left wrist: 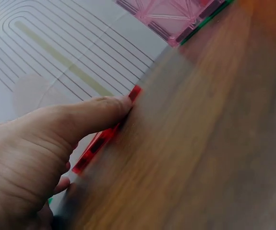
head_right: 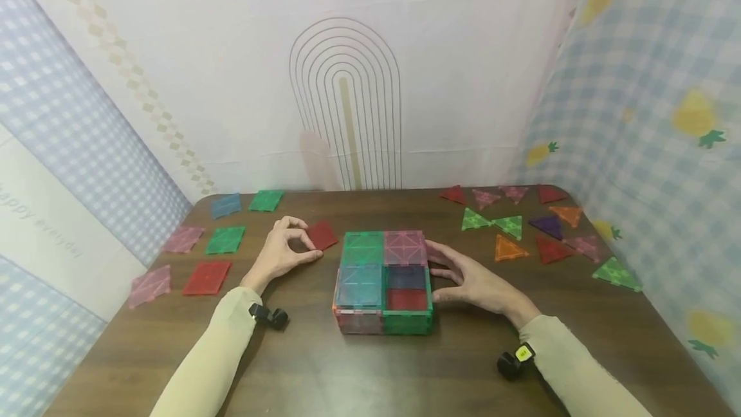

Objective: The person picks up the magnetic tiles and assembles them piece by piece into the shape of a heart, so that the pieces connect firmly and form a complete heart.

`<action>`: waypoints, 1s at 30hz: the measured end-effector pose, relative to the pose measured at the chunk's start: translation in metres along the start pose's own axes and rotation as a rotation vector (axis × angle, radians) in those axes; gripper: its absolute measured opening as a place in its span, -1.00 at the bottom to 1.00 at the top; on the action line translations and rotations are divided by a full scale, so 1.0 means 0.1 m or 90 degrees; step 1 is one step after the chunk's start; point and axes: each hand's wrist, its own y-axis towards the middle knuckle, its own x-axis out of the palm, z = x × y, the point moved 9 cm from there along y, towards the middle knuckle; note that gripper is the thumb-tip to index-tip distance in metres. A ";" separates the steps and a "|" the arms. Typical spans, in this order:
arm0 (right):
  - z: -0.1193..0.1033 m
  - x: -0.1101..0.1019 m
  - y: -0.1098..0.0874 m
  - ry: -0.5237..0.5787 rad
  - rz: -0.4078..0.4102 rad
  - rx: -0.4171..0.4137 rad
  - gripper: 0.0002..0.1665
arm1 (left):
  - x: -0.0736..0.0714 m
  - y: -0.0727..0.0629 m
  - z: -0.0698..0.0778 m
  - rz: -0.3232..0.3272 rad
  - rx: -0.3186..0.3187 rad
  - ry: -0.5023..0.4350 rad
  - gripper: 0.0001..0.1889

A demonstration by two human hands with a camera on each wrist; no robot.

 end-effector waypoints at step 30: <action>0.00 -0.01 0.01 0.000 0.002 -0.001 0.16 | -0.10 0.15 1.30 -0.067 0.098 -0.190 -0.21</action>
